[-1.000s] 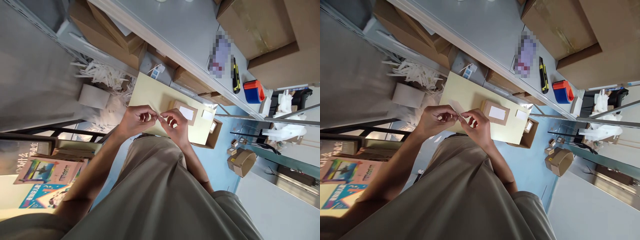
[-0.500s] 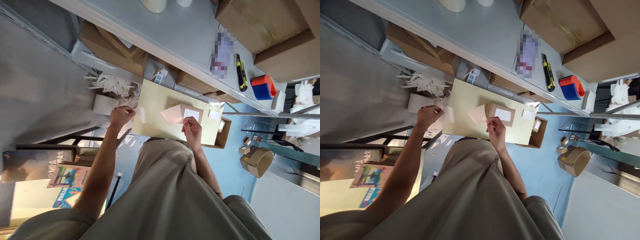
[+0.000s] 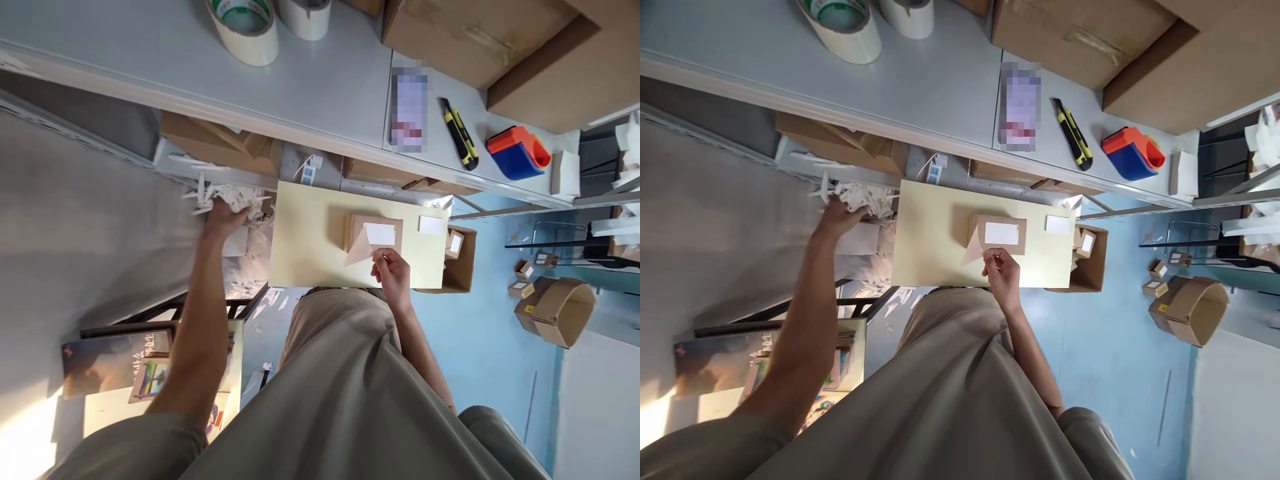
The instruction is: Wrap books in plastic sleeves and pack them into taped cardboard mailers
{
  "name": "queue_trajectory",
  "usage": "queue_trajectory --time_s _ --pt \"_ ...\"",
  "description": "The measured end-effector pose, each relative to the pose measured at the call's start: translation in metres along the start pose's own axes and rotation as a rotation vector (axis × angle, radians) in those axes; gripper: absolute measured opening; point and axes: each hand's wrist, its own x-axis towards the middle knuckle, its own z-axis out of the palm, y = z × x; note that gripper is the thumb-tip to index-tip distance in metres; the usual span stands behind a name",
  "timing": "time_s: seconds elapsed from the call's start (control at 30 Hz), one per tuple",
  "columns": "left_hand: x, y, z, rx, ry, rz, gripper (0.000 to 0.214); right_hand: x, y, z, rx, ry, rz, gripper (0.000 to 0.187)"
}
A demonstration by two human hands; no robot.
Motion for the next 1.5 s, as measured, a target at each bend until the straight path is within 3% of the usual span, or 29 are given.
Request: queue_trajectory --time_s 0.03,0.1,0.2,0.27,0.37,0.47,0.87,0.93,1.07,1.17,1.27,1.5 --pt "-0.012 0.016 0.021 -0.052 0.068 -0.134 0.077 0.002 0.001 -0.003 -0.002 0.006 -0.008 0.041" --pt "-0.047 0.051 0.069 -0.239 0.086 -0.228 0.074 0.005 0.004 -0.008 -0.009 0.010 -0.032 0.040" --pt "-0.108 0.104 0.136 -0.443 -0.199 -0.230 0.071 0.009 0.008 -0.016 -0.035 0.021 -0.082 0.037" --pt "-0.141 0.131 0.171 -0.490 -0.337 -0.247 0.063 0.009 0.010 -0.021 -0.074 0.024 -0.122 0.034" --pt "-0.170 0.150 0.207 -0.529 -0.353 -0.279 0.060 0.008 0.016 -0.030 -0.151 -0.009 -0.176 0.031" --pt "-0.179 0.152 0.233 -0.534 -0.267 -0.293 0.063 0.007 0.023 -0.041 -0.180 -0.073 -0.210 0.032" --pt "-0.207 0.144 0.306 -0.462 0.101 -0.287 0.052 0.023 0.059 -0.103 -0.031 -0.329 -0.239 0.031" --pt "-0.209 0.144 0.312 -0.442 0.145 -0.281 0.050 0.026 0.067 -0.120 -0.022 -0.280 -0.221 0.031" --pt "-0.214 0.147 0.320 -0.448 0.181 -0.282 0.049 0.040 0.084 -0.161 0.016 -0.034 -0.130 0.033" --pt "-0.218 0.148 0.326 -0.500 0.209 -0.315 0.049 0.051 0.093 -0.183 0.031 0.017 -0.043 0.036" --pt "-0.222 0.148 0.334 -0.514 0.229 -0.321 0.050 0.057 0.100 -0.192 0.039 -0.042 0.026 0.041" --pt "-0.227 0.136 0.346 -0.480 0.272 -0.289 0.047 0.067 0.114 -0.190 -0.001 -0.147 0.104 0.046"
